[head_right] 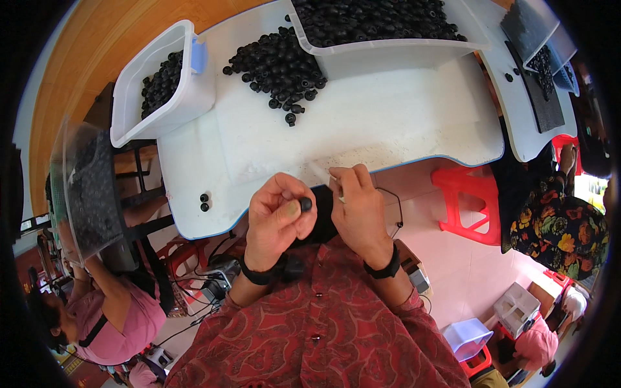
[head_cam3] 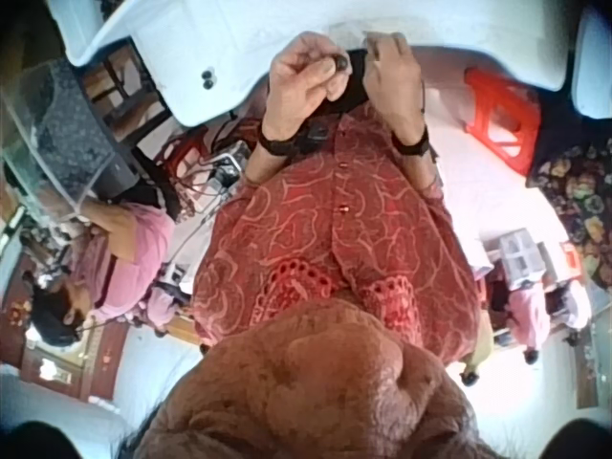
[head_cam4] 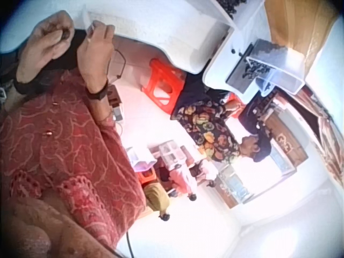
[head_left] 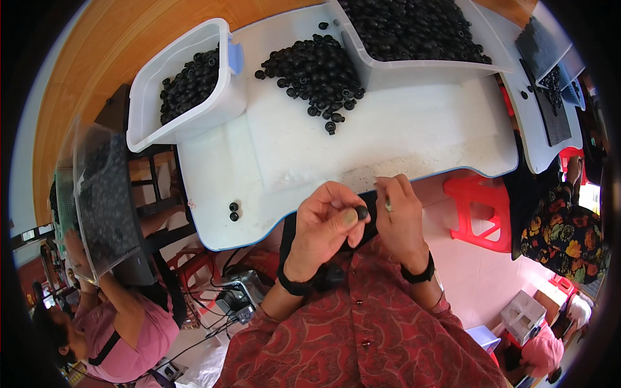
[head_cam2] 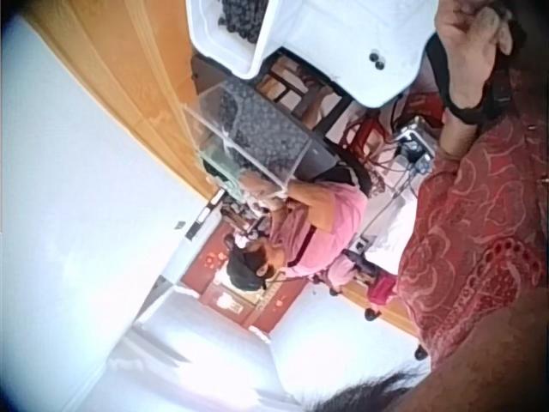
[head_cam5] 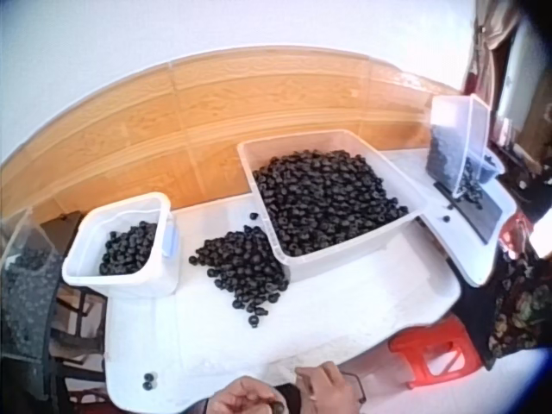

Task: Trimming excess material from small black rubber or plastic components using a knife.

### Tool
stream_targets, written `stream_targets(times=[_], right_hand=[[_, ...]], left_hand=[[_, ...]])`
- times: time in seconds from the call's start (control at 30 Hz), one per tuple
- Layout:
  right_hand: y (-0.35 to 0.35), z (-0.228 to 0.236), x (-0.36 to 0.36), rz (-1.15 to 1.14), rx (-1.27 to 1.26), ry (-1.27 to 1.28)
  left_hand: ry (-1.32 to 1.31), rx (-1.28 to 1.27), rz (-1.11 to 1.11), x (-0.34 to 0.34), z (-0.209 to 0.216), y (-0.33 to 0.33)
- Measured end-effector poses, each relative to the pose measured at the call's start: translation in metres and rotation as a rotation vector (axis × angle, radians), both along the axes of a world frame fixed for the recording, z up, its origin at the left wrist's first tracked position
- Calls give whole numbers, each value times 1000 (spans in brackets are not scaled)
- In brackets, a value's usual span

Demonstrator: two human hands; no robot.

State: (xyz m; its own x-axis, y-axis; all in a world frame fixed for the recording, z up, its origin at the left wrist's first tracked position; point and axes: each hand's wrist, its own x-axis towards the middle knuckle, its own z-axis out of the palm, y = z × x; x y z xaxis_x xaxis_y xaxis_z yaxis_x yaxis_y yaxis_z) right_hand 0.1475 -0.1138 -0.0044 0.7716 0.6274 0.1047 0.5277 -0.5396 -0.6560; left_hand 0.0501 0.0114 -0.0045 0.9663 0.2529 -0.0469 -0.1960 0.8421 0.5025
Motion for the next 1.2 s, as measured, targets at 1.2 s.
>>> stream_targets(times=[1.2], right_hand=[[1,36,4,-12,625,1036]], left_hand=[[150,81,71,5,-21,1]])
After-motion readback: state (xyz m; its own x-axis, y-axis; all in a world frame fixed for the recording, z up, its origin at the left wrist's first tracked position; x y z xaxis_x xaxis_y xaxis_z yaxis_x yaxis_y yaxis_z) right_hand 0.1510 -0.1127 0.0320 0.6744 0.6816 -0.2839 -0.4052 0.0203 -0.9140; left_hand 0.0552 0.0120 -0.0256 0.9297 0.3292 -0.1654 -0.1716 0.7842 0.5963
